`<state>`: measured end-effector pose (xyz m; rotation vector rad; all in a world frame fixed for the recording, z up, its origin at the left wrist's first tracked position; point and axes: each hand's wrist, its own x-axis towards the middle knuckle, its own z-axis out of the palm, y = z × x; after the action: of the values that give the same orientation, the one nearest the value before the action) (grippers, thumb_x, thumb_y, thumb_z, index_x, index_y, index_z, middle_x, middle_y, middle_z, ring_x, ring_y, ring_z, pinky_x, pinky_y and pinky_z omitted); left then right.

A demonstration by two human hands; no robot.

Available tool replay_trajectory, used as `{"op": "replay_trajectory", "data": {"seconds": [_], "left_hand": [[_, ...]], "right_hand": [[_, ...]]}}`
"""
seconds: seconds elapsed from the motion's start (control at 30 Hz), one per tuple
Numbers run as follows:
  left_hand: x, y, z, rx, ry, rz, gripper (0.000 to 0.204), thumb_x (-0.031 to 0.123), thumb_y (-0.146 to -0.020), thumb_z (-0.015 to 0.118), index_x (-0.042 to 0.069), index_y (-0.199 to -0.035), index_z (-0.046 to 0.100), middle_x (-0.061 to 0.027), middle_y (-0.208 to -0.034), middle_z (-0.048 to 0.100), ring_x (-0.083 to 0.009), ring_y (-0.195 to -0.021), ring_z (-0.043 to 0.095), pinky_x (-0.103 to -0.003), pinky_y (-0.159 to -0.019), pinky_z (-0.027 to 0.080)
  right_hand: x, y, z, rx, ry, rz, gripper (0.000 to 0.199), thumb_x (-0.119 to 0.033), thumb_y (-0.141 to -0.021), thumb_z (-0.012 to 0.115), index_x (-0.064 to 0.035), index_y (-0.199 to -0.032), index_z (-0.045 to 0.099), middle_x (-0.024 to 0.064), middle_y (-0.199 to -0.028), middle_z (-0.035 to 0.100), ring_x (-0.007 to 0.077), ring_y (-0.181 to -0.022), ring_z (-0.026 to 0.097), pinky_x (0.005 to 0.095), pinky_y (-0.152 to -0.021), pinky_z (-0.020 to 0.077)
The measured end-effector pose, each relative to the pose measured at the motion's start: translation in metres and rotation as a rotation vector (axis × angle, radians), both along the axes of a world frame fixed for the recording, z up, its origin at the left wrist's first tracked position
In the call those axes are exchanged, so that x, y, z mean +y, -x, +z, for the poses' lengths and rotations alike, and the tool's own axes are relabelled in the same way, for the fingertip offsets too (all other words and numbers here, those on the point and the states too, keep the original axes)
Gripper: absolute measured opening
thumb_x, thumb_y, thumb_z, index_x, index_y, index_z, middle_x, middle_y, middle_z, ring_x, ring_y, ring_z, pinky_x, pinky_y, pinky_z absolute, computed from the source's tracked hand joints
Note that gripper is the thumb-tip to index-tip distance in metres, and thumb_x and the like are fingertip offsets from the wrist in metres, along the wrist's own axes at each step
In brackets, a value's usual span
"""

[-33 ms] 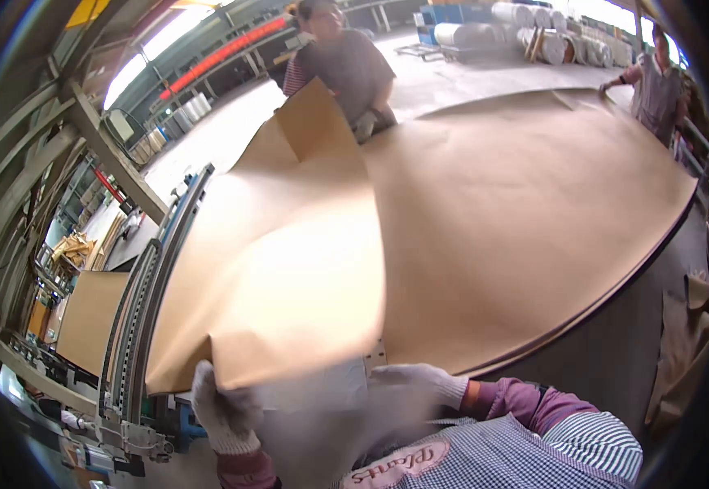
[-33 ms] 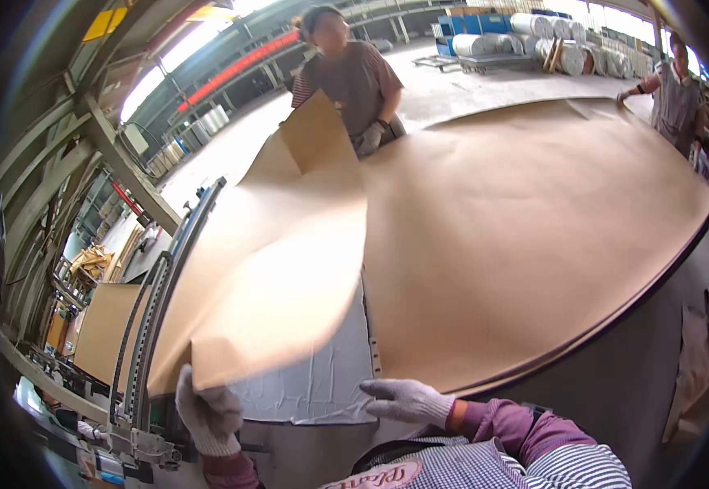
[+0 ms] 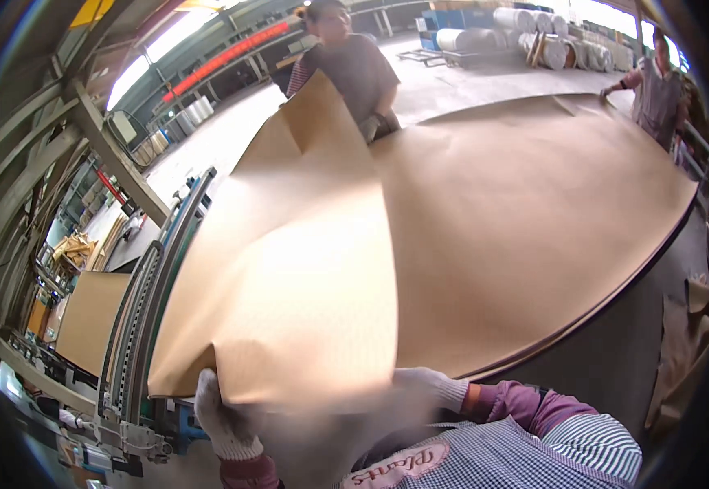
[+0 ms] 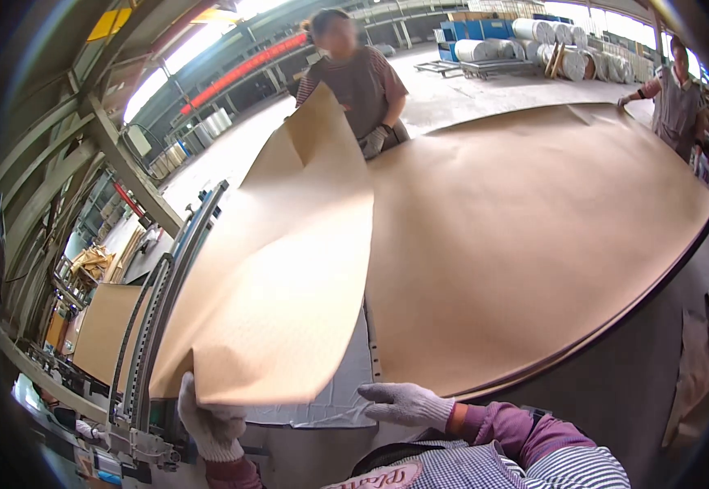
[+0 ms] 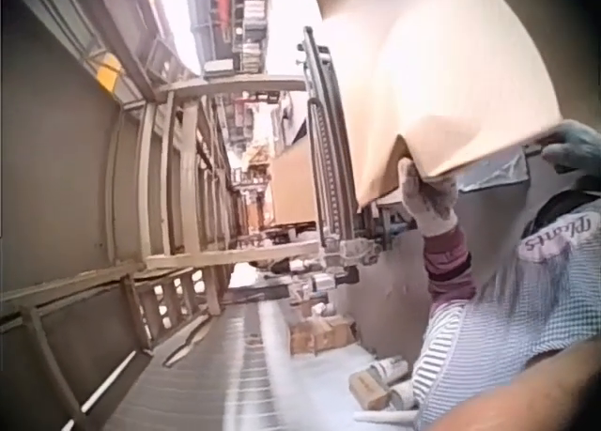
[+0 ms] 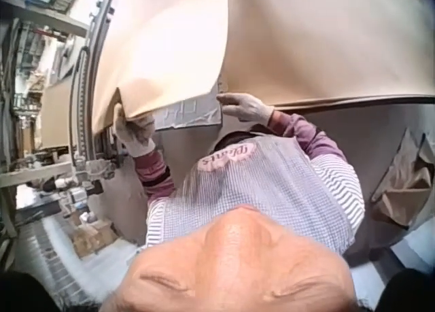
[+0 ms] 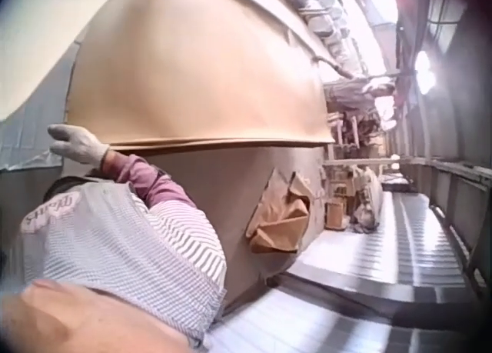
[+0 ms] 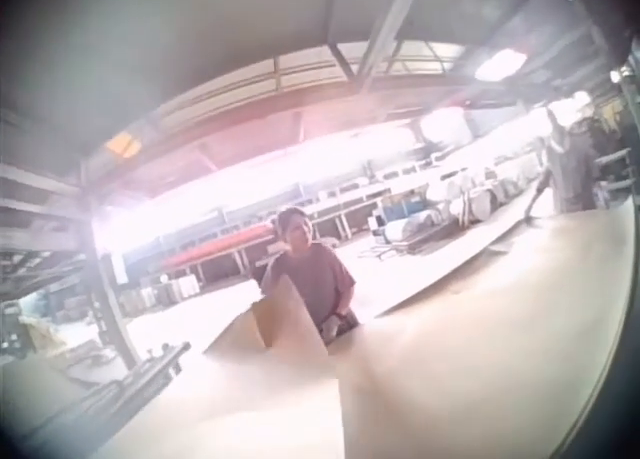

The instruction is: Stacking large brown paper sheets in a factory environment.

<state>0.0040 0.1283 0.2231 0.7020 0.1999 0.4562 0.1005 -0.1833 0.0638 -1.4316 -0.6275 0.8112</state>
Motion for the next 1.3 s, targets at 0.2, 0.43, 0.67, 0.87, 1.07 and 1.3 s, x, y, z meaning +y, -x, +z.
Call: {"op": "replay_trajectory", "data": {"seconds": [0.2, 0.43, 0.67, 0.87, 1.07, 1.3], "left_hand": [[-0.039, 0.021, 0.038, -0.315, 0.3, -0.351, 0.014, 0.018, -0.085, 0.06, 0.008, -0.084, 0.051, 0.0004, -0.064, 0.042, -0.0121, -0.047, 0.039, -0.025, -0.042, 0.037], [-0.177, 0.008, 0.026, 0.332, -0.512, -0.647, 0.035, 0.03, -0.096, 0.046, 0.0, -0.085, 0.062, -0.008, -0.074, 0.064, -0.0169, -0.064, 0.06, -0.03, -0.062, 0.05], [-0.241, -0.02, -0.029, 0.724, -0.259, -1.147, 0.041, 0.041, -0.091, 0.055, 0.001, -0.094, 0.064, -0.0086, -0.085, 0.067, -0.0151, -0.068, 0.063, -0.027, -0.067, 0.053], [-0.182, -0.008, -0.119, 0.344, 0.576, -0.946, 0.045, 0.036, -0.093, 0.051, 0.005, -0.125, 0.042, -0.0154, -0.114, 0.055, -0.0315, -0.097, 0.059, -0.045, -0.081, 0.053], [-0.038, 0.004, -0.198, 0.496, 0.346, -0.177, 0.049, 0.029, -0.092, 0.051, 0.002, -0.13, 0.037, -0.0201, -0.126, 0.049, -0.0351, -0.114, 0.052, -0.053, -0.094, 0.046], [-0.066, -0.033, -0.136, 0.707, 0.071, -0.401, 0.018, 0.024, -0.092, 0.053, 0.007, -0.09, 0.049, -0.0042, -0.065, 0.051, -0.011, -0.045, 0.046, -0.023, -0.036, 0.038]], "right_hand": [[-0.012, -0.005, 0.036, -0.001, -0.062, 0.105, 0.064, -0.035, -0.088, 0.061, -0.0011, -0.137, 0.037, 0.0153, -0.135, 0.048, 0.0225, -0.123, 0.045, 0.03, -0.102, 0.0364], [-0.046, 0.031, 0.119, 0.082, -0.05, 0.142, 0.064, -0.019, -0.079, 0.071, -0.0015, -0.133, 0.041, 0.0093, -0.122, 0.054, 0.0174, -0.111, 0.051, 0.0315, -0.095, 0.0405], [-0.132, 0.05, 0.033, -0.648, 0.349, -0.281, 0.038, -0.007, -0.079, 0.057, 0.0039, -0.115, 0.05, 0.016, -0.086, 0.06, 0.0299, -0.075, 0.061, 0.0348, -0.068, 0.0484], [-0.155, 0.051, 0.068, -0.01, -0.025, -1.241, 0.029, -0.015, -0.088, 0.057, 0.0006, -0.111, 0.052, 0.0058, -0.097, 0.058, 0.0132, -0.083, 0.055, 0.0284, -0.073, 0.0478], [-0.229, 0.018, 0.022, -0.171, 0.029, -1.3, 0.007, -0.01, -0.082, 0.058, -0.0058, -0.082, 0.053, -0.0028, -0.076, 0.051, 0.0074, -0.069, 0.046, 0.0258, -0.062, 0.0401], [-0.23, 0.019, 0.088, 0.094, -0.323, -1.177, 0.037, -0.041, -0.093, 0.052, -0.0065, -0.102, 0.062, -0.003, -0.078, 0.06, 0.0061, -0.066, 0.054, 0.0221, -0.059, 0.0457]]}}
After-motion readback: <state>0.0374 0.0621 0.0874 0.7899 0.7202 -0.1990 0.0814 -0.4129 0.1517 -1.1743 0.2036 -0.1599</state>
